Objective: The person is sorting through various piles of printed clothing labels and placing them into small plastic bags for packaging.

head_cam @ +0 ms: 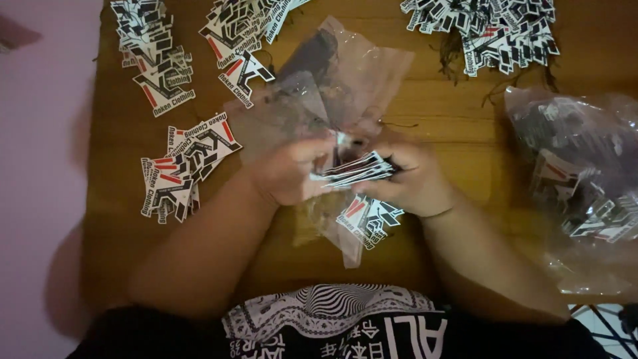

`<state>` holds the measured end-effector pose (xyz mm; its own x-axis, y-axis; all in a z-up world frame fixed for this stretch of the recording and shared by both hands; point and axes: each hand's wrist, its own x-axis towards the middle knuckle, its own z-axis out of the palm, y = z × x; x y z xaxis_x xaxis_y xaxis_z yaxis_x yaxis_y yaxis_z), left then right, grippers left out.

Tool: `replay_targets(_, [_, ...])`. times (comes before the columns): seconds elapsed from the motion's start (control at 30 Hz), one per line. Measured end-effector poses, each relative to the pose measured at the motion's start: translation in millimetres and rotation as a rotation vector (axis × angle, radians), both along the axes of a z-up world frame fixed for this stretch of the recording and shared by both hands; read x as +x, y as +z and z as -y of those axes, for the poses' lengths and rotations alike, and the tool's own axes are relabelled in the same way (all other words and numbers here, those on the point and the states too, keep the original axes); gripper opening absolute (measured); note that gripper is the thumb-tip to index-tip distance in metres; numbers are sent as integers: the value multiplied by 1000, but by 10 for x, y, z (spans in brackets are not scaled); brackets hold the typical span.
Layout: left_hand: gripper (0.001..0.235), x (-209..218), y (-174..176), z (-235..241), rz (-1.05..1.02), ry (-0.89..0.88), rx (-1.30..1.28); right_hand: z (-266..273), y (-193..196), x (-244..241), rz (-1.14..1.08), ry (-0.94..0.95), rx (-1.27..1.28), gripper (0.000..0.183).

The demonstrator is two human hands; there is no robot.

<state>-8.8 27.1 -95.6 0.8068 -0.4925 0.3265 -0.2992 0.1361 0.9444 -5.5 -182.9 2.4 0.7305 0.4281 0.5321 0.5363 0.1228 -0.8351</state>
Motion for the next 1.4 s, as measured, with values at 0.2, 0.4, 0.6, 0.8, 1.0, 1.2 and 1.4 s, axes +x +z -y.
replay_targets(0.2, [49,-211,944,165,-906,-383,-436,27,98,9,343,-135,-328,49])
replay_targets(0.4, [35,-248,924,195,-717,-289,-157,86,-25,20,341,-125,-460,63])
replay_targets(0.6, [44,-83,738,20,-440,-192,181,129,-19,50,366,-115,-614,72])
replay_targets(0.8, [42,-214,810,196,-582,-121,-84,129,-77,69,436,-188,-616,86])
replay_targets(1.0, [48,-245,810,396,-746,-35,-408,83,-162,0,416,-127,-656,77])
replay_targets(1.2, [68,-241,474,568,-429,-24,-562,97,-342,48,444,-178,-544,94])
replay_targets(1.4, [68,-291,724,593,-473,-25,-611,35,-195,-34,360,-159,-462,84])
